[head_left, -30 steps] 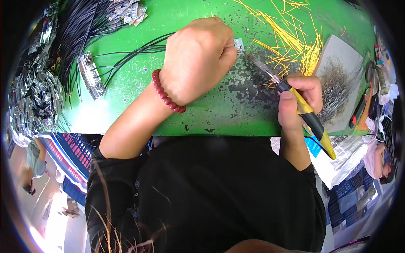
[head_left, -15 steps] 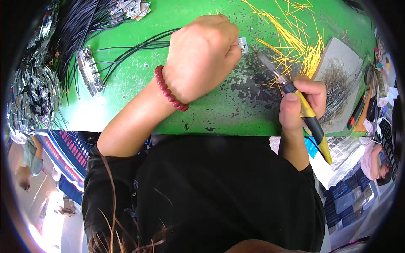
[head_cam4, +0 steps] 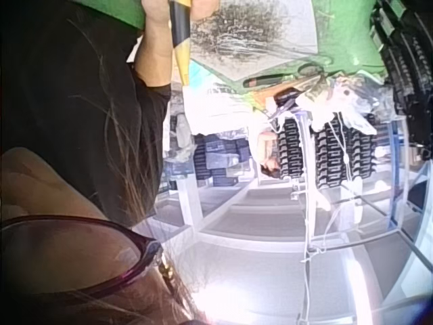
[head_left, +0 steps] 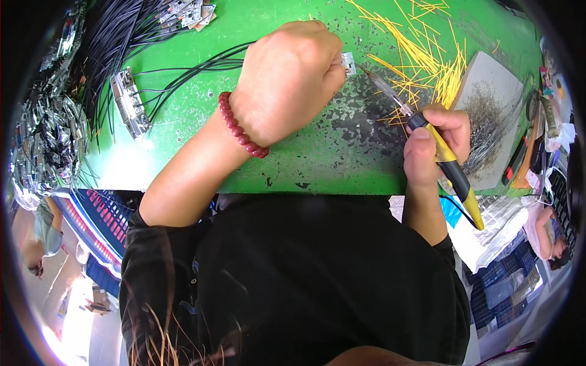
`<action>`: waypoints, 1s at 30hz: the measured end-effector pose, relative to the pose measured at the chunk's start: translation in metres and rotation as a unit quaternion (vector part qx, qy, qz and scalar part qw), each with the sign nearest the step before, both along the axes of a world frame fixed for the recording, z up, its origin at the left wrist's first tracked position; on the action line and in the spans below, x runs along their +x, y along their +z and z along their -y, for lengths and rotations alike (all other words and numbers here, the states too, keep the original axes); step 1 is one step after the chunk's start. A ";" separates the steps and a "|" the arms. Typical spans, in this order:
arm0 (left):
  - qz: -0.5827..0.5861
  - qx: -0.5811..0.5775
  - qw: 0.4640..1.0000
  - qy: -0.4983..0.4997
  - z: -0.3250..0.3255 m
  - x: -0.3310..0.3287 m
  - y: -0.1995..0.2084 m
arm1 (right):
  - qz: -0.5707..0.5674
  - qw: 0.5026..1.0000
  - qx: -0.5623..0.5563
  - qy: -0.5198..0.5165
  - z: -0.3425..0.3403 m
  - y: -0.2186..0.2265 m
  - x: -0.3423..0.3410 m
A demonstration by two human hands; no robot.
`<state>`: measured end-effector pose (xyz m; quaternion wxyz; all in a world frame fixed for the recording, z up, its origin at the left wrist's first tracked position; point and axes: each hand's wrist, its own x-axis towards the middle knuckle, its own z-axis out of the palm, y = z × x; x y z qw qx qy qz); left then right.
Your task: The person solders wires onto a circuit board, places the board into a plastic car chassis, and solders additional connections within the housing. Finally, they place the completed assembly into a blue plastic crate.
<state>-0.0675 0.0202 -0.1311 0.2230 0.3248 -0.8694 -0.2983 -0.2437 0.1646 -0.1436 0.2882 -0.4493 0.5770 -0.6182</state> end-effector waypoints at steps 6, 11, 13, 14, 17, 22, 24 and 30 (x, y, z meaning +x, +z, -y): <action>0.005 0.015 0.999 -0.032 0.003 0.003 0.008 | -0.004 1.000 -0.009 0.008 0.004 0.003 0.000; 0.059 -0.007 0.998 -0.036 0.002 -0.003 0.012 | -0.001 1.000 0.009 0.012 0.003 0.007 -0.001; 0.129 -0.011 0.990 -0.059 0.004 -0.005 0.015 | -0.011 0.999 0.029 0.011 0.005 0.012 -0.001; 0.129 -0.010 0.990 -0.058 0.006 -0.005 0.017 | -0.010 0.999 0.030 0.011 0.007 0.014 -0.001; 0.128 -0.026 0.988 -0.085 0.010 -0.006 0.017 | -0.009 0.999 0.050 0.015 0.013 0.013 -0.003; 0.168 -0.012 0.981 -0.100 0.013 -0.011 0.034 | 0.000 0.998 0.051 0.027 0.014 0.016 -0.004; 0.169 -0.010 0.981 -0.099 0.015 -0.012 0.031 | 0.004 0.998 0.055 0.025 0.015 0.013 -0.005; 0.156 -0.006 0.983 -0.094 0.016 -0.011 0.032 | 0.012 0.999 0.043 0.023 0.017 0.013 -0.004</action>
